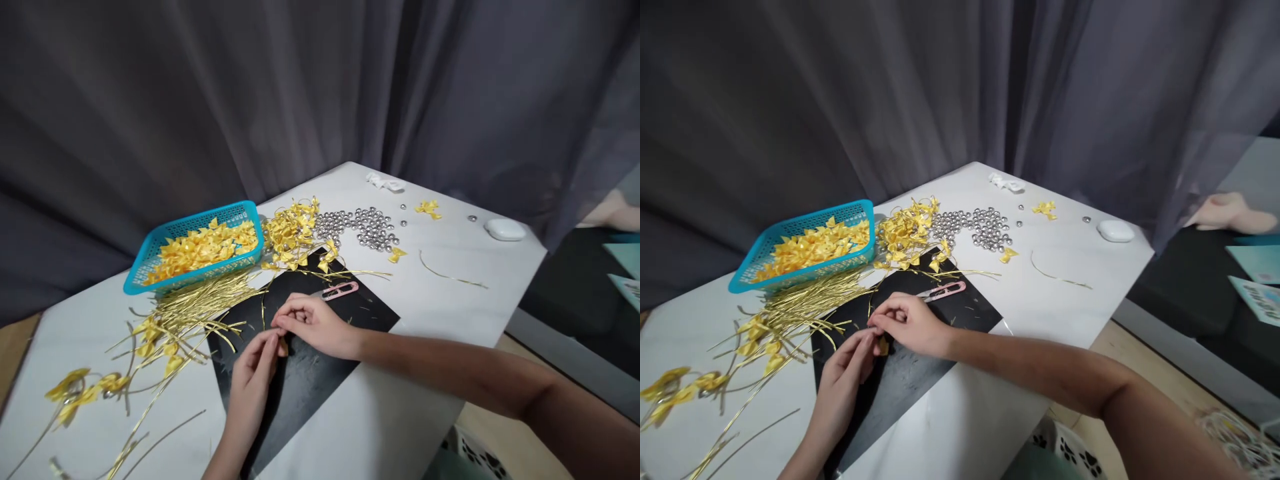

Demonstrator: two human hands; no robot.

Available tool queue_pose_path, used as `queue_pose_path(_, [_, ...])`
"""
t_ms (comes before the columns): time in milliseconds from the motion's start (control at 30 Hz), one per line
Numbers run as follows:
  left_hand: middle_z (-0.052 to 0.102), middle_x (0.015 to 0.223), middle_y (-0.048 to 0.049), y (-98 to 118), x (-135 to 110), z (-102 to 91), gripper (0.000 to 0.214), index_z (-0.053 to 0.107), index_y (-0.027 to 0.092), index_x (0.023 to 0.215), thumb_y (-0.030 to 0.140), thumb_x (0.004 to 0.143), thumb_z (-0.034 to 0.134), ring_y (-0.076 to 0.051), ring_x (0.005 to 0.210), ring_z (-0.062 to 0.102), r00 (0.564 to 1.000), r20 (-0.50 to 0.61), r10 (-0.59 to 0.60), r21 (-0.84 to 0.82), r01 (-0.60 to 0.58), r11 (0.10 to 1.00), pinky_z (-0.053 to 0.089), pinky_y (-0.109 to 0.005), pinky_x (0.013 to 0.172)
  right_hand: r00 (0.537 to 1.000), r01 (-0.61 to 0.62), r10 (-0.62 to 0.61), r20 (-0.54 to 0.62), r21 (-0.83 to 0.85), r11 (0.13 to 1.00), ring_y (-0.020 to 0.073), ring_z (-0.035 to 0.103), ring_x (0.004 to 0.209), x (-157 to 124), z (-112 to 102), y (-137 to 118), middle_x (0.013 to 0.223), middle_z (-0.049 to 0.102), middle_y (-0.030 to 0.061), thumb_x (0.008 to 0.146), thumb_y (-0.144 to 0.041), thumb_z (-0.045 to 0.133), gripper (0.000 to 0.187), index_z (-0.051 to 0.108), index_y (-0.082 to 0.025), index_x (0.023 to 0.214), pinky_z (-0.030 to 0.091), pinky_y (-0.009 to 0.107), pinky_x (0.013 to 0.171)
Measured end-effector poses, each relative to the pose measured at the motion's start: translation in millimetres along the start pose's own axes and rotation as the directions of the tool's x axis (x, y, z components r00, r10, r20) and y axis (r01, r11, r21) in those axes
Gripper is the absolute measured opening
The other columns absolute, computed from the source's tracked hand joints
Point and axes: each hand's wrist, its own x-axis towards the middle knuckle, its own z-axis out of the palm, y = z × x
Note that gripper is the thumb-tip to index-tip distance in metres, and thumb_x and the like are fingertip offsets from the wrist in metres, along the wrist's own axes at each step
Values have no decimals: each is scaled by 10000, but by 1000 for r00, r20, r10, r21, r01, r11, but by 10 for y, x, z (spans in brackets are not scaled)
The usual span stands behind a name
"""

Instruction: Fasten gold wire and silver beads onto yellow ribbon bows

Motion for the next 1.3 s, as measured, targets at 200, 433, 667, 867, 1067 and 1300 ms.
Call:
queue_pose_path(200, [287, 463, 92, 38, 6, 21, 531, 562, 137, 745, 632, 591, 678, -33, 407, 215, 991, -34, -129, -52, 127, 991, 169, -126, 369, 997, 83, -81, 20, -142, 986, 47, 421, 527, 30, -58, -45, 757, 547, 8, 803, -220, 572, 145, 663, -113, 763, 310, 197, 471])
queue_pose_path(433, [166, 437, 121, 40, -15, 0, 492, 538, 167, 817, 632, 673, 612, -30, 367, 148, 987, 31, -157, -67, 159, 985, 123, -117, 356, 909, -20, -321, -267, -795, 607, 142, 561, 811, 355, -922, -224, 965, 617, 62, 881, -221, 472, 203, 656, -170, 949, 436, 267, 709])
queue_pose_path(667, [158, 464, 106, 74, -36, 4, 535, 604, 135, 840, 634, 648, 632, -34, 403, 139, 991, 46, -128, -9, 128, 992, 112, -133, 380, 921, -227, -200, -335, -877, 423, 229, 559, 939, 419, -1368, -92, 1061, 610, 83, 810, -184, 529, 246, 655, -217, 1019, 424, 301, 715])
queue_pose_path(867, [196, 470, 96, 54, -28, -15, 520, 610, 131, 833, 628, 681, 606, -39, 419, 155, 987, 114, -112, 56, 106, 993, 124, -145, 399, 917, -298, -143, -371, -880, 370, 223, 559, 937, 428, -1331, -77, 1024, 618, 107, 847, -131, 438, 258, 648, -162, 994, 406, 295, 737])
queue_pose_path(1067, [228, 464, 89, 54, -40, 7, 494, 617, 133, 811, 611, 689, 608, -43, 421, 156, 993, 80, -88, 49, 84, 995, 128, -157, 397, 907, -319, -116, -405, -840, 439, 230, 558, 935, 438, -1374, -48, 1074, 562, 152, 848, -125, 450, 228, 641, -122, 972, 405, 318, 789])
queue_pose_path(1300, [226, 457, 88, 66, -34, 8, 477, 629, 130, 793, 592, 674, 634, -49, 425, 163, 994, 68, -89, 53, 85, 995, 125, -154, 389, 893, -227, -119, -434, -662, 714, 224, 574, 962, 467, -1323, -90, 997, 610, 154, 790, -61, 498, 159, 621, -87, 886, 419, 389, 884])
